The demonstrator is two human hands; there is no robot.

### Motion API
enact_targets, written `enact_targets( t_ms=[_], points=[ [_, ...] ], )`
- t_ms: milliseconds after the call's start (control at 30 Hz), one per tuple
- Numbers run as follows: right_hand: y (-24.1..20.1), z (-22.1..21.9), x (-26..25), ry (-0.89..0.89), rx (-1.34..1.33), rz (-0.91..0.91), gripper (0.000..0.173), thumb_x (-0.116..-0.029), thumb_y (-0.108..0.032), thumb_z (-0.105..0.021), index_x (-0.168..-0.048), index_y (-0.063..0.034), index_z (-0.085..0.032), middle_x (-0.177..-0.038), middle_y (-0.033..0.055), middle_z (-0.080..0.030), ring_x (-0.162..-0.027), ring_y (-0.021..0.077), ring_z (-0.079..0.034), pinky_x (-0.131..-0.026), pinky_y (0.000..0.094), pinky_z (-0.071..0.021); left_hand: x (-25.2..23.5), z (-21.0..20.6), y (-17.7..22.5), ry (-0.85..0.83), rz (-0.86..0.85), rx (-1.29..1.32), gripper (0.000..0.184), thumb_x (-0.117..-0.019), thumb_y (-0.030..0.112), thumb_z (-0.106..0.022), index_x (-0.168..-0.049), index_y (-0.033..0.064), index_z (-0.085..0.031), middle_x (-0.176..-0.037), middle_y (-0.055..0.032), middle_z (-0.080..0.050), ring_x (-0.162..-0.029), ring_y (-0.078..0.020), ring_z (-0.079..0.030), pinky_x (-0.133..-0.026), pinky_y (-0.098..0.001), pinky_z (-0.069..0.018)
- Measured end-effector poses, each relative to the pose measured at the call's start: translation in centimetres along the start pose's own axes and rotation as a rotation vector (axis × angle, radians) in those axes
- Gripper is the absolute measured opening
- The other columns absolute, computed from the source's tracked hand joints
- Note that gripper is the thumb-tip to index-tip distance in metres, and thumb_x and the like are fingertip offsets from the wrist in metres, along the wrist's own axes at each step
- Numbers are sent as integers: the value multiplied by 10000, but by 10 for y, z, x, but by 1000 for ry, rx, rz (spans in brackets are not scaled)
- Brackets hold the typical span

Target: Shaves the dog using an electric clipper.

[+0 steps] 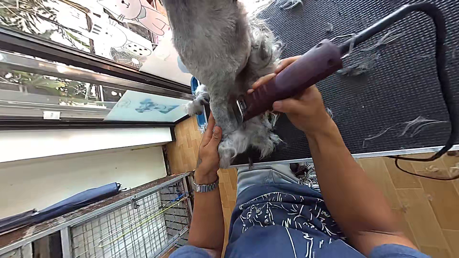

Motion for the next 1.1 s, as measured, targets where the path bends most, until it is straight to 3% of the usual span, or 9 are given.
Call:
enact_targets(
  t_ms=[133,267,467,600,900,967,1000,1033,1100],
  points=[
    [6,-4,0,50,-65,87,472,-846,-78,-759,-1239,-143,-506,-1187,106,-716,-1149,296,-680,-1046,512,-526,1,1,-3,-3,13,41,449,-1115,340,-308,-1560,388,-340,-1179,64,-682,-755,-44,-672,-563,-225,-580],
    [25,-5,1,-2,-39,-43,479,-838,-9,-723,-1251,-73,-489,-1188,130,-703,-1148,284,-674,-1020,481,-542,0,6,-7,-19,33,142,428,-1102,342,-357,-1526,399,-386,-1108,51,-715,-683,-60,-673,-505,-231,-567],
    [23,9,2,146,-147,-50,427,-867,-57,-656,-1253,-143,-495,-1183,99,-717,-1076,233,-710,-851,382,-618,0,11,-19,-122,62,444,261,-1067,307,-438,-1206,314,-660,-743,-11,-712,-475,-82,-608,-420,-237,-523],
    [40,-3,-1,85,-118,-61,467,-835,-20,-685,-1252,-97,-490,-1169,122,-710,-1109,266,-688,-965,459,-568,2,9,-19,-143,61,536,260,-1063,318,-451,-1143,247,-687,-650,-20,-685,-456,-82,-614,-418,-221,-519],
    [45,1,5,236,-215,-157,463,-855,-75,-692,-1263,-138,-483,-1152,101,-723,-1028,238,-723,-818,391,-629,4,5,-25,-177,61,570,232,-1032,356,-552,-1147,227,-706,-721,-42,-717,-498,-107,-646,-444,-250,-547],
    [48,-6,2,241,-70,-269,467,-842,-61,-683,-1267,-93,-493,-1087,62,-716,-959,192,-723,-791,370,-638,2,10,-22,-42,42,320,267,-1022,332,-551,-1266,296,-653,-912,19,-751,-673,-64,-689,-572,-251,-589],
    [45,-5,-1,244,5,-297,468,-843,-48,-682,-1273,-61,-498,-1075,64,-707,-944,185,-722,-794,369,-641,-2,16,-17,-32,19,101,398,-1046,320,-517,-1444,314,-523,-1155,69,-722,-928,-36,-696,-793,-262,-606],
    [41,-3,-4,240,81,-285,471,-839,-28,-690,-1274,-38,-509,-1077,63,-705,-956,173,-718,-820,364,-638,-9,22,-9,-53,-28,-131,518,-1063,319,-500,-1563,258,-375,-1337,78,-643,-1118,-30,-644,-957,-277,-563],
    [28,4,-8,215,219,-214,512,-820,22,-724,-1288,6,-518,-1116,77,-700,-1033,162,-696,-928,367,-602,-30,32,9,-8,-144,-442,664,-1025,443,-570,-1581,141,-369,-1406,-5,-606,-1221,-113,-611,-1028,-363,-535]
  ],
)
Point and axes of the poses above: each hand's wrist, its own x-axis away from the middle knuckle, its own z-axis out of the back of the hand, y = z × x, the point moved 2 cm from there along -x, towards the middle knuckle
